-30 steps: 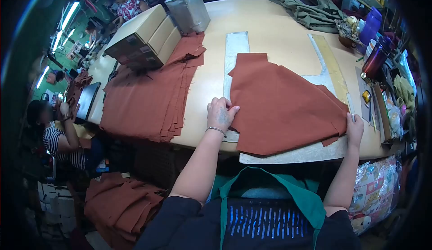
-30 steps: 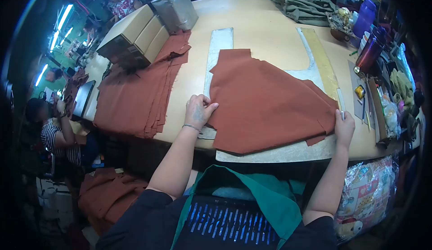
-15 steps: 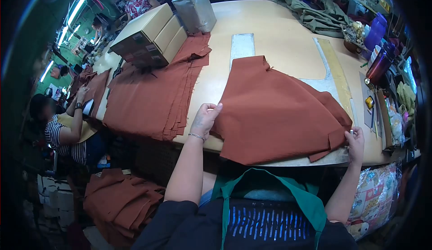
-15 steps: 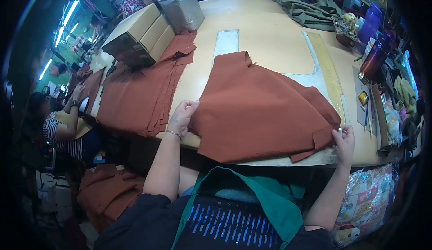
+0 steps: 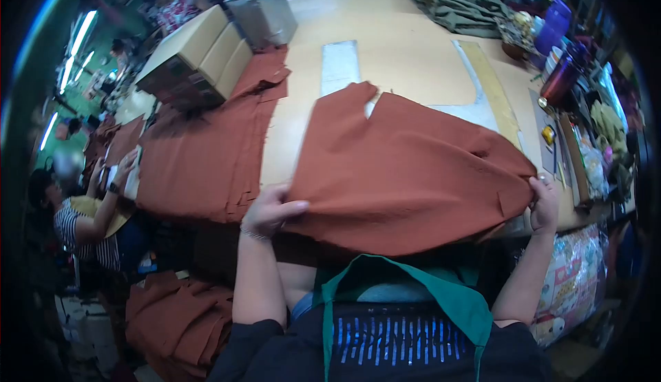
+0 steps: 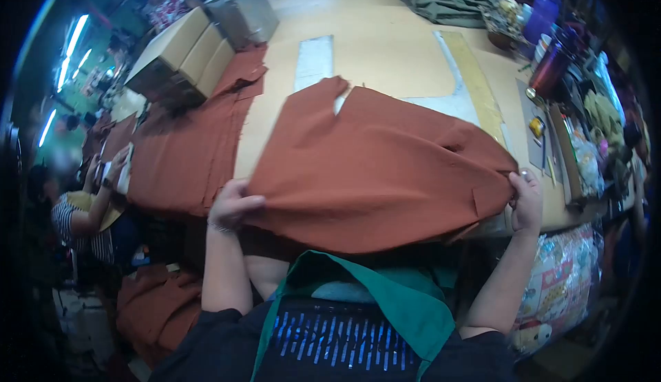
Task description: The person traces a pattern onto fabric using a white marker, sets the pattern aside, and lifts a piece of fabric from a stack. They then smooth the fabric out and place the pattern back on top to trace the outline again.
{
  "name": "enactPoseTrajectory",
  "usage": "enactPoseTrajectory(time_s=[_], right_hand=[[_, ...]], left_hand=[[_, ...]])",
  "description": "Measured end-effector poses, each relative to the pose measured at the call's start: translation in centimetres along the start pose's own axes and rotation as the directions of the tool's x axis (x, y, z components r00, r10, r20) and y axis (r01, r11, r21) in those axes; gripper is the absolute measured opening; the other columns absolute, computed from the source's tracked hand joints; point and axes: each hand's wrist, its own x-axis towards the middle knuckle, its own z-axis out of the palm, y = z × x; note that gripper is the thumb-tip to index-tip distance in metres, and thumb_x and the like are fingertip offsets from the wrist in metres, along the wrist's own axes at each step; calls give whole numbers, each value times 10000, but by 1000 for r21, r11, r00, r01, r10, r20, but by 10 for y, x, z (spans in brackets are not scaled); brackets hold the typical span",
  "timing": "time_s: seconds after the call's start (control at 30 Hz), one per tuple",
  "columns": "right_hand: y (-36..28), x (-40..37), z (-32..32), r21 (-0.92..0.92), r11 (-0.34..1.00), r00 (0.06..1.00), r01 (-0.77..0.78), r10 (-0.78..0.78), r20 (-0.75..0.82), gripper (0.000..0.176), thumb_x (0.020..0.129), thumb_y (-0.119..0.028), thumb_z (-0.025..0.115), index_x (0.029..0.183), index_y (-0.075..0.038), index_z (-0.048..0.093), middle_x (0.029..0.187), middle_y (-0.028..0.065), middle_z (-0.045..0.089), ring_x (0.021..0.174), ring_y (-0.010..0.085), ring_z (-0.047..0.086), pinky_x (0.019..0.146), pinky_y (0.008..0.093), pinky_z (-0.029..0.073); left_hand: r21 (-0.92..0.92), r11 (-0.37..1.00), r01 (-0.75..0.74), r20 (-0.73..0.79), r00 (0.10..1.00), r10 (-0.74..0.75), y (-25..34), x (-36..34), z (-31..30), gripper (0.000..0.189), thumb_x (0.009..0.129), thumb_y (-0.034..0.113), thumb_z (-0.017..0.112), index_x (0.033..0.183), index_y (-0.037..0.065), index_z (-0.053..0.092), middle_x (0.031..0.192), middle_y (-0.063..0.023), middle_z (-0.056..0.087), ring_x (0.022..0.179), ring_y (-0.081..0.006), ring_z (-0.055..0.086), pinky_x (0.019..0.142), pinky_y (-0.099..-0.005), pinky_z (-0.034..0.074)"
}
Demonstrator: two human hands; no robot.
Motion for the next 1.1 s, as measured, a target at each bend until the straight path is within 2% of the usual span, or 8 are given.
enactPoseTrajectory(time_s=[0.1, 0.2, 0.37, 0.43, 0.5, 0.63, 0.73, 1.1], right_hand=[[-34, -30, 1, 449, 878, 986, 167, -142, -90, 130, 846, -134, 454, 879, -47, 544, 750, 19, 572, 661, 124, 555, 655, 259, 463], [-40, -12, -6, 111, 767, 775, 632, -625, -93, 227, 868, -163, 423, 978, 13, 514, 849, 69, 566, 754, 123, 550, 667, 237, 454], [-104, 125, 94, 548, 836, 938, -25, -170, 303, 219, 879, -172, 423, 1011, -17, 504, 955, 99, 577, 861, 188, 566, 750, 272, 467], [-160, 131, 132, 471, 852, 967, 229, -254, -11, 221, 883, -164, 416, 1034, -18, 484, 954, 68, 574, 797, 170, 566, 737, 296, 475], [-201, 143, 124, 582, 753, 850, 308, -492, 186, 212, 869, -185, 435, 978, -20, 511, 886, 80, 585, 741, 165, 567, 680, 308, 481], [-218, 143, 129, 498, 709, 760, 499, -634, 140, 228, 811, -237, 528, 879, -19, 536, 831, 148, 594, 718, 212, 583, 626, 392, 471], [-181, 120, 144, 571, 755, 843, 322, -503, 189, 99, 811, -70, 515, 902, -32, 516, 808, 30, 575, 621, 101, 555, 508, 191, 461], [11, 128, 86, 279, 950, 989, -140, 121, 84, 204, 754, -189, 609, 895, -79, 513, 771, 8, 581, 601, 88, 558, 429, 203, 397]], left_hand=[[-454, 814, -361, -19, 918, 397, 3, -11, -10, 358, 712, 165, 584, 990, -56, 539, 940, -127, 592, 894, -232, 568, 824, -313, 425], [-75, 751, -656, -399, 710, 580, 11, 16, -6, 355, 779, 201, 495, 1023, -58, 509, 1004, -141, 562, 939, -237, 544, 850, -324, 410], [-701, 620, -353, 38, 849, 527, 97, 154, -69, 306, 845, 195, 367, 938, -28, 556, 957, -142, 584, 898, -254, 557, 818, -373, 437], [-460, 575, -677, -454, 736, 503, 167, 186, -70, 292, 790, 204, 381, 891, 2, 567, 936, -157, 593, 902, -303, 554, 829, -414, 423], [-697, 664, -271, 286, 745, 603, 237, 155, -81, 347, 764, 234, 398, 947, -8, 567, 965, -166, 588, 943, -328, 533, 863, -517, 355], [-578, 663, -475, 285, 644, 710, 272, 124, -91, 342, 800, 180, 374, 1020, -32, 529, 1030, -173, 561, 1016, -332, 491, 897, -523, 322], [-263, 640, -722, -521, 665, 535, 231, 122, -73, 305, 798, 150, 399, 1014, -19, 532, 1013, -161, 568, 976, -315, 514, 847, -473, 389], [-719, 687, -106, -228, 970, -88, -17, 104, -40, 383, 843, 253, 461, 1150, 24, 450, 1136, -103, 515, 1035, -247, 499, 894, -400, 389]])
